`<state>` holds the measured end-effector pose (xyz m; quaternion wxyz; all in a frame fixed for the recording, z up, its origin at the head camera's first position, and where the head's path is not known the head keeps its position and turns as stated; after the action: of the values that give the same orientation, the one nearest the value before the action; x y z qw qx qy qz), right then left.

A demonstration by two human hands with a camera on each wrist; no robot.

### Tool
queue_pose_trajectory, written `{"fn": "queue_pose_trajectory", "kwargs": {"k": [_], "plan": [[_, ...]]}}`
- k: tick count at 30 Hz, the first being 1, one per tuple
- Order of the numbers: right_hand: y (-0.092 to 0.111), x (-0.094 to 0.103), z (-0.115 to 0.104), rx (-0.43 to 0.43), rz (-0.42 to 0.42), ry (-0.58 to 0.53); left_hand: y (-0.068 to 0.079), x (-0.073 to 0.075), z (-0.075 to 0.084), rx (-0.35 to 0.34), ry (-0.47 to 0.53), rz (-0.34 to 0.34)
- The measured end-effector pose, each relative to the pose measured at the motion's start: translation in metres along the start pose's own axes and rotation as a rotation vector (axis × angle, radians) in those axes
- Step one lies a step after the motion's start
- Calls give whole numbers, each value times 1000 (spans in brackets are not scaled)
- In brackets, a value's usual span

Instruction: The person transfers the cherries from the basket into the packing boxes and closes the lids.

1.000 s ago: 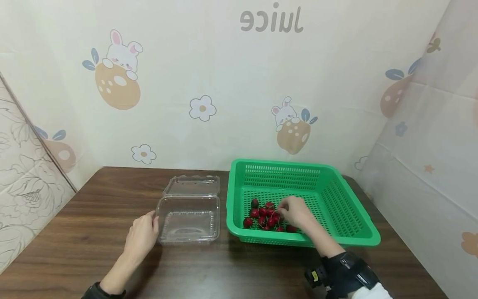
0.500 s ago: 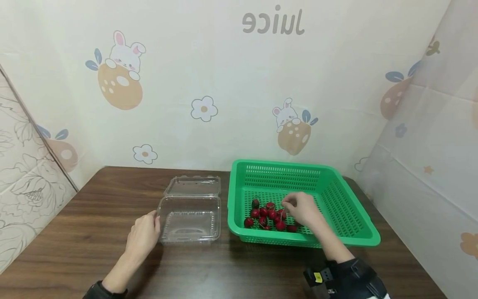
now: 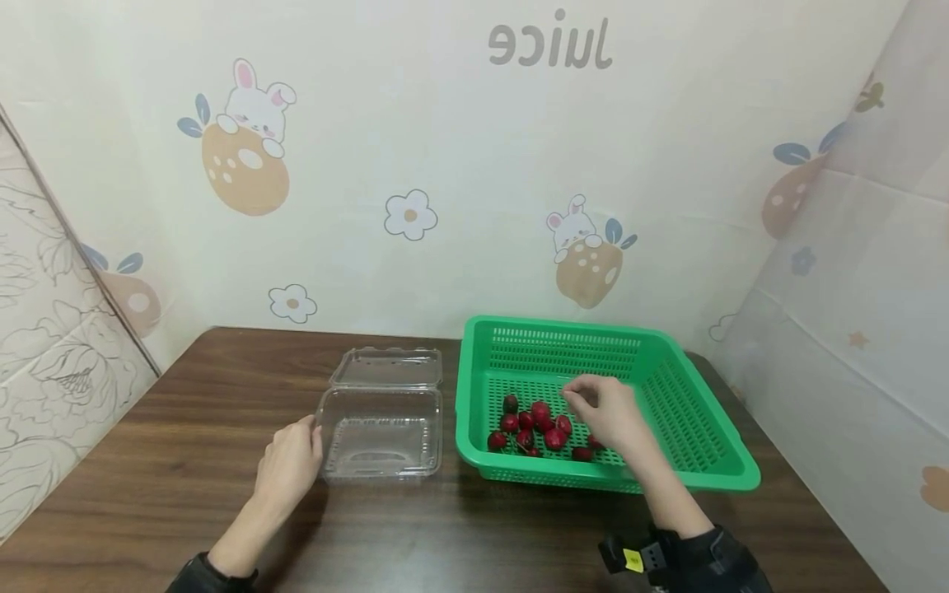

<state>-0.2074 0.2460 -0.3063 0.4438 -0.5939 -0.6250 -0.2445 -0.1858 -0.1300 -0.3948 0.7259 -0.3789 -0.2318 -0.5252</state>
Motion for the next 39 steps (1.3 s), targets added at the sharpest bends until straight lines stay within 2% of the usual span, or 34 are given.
{"fn": "queue_pose_trajectory", "kwargs": {"k": [10, 22, 39], "plan": [[-1, -1, -18, 72, 76, -18, 1, -1, 0, -9, -12, 13], [-4, -6, -48, 87, 77, -98, 1, -1, 1, -10, -16, 15], [-20, -26, -93, 140, 54, -213, 1, 0, 1, -14, -20, 7]]}}
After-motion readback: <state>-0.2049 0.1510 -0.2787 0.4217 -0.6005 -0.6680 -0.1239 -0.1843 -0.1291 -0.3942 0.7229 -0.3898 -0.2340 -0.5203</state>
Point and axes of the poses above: each hand's wrist, its own y-axis away from the middle knuckle, its own x-axis out of the back of the hand, z = x × y, the point moved 1 cm from there along -y, towards the middle knuckle, and after that the axes turned 5 degrees about y, right-handed, at the moved point
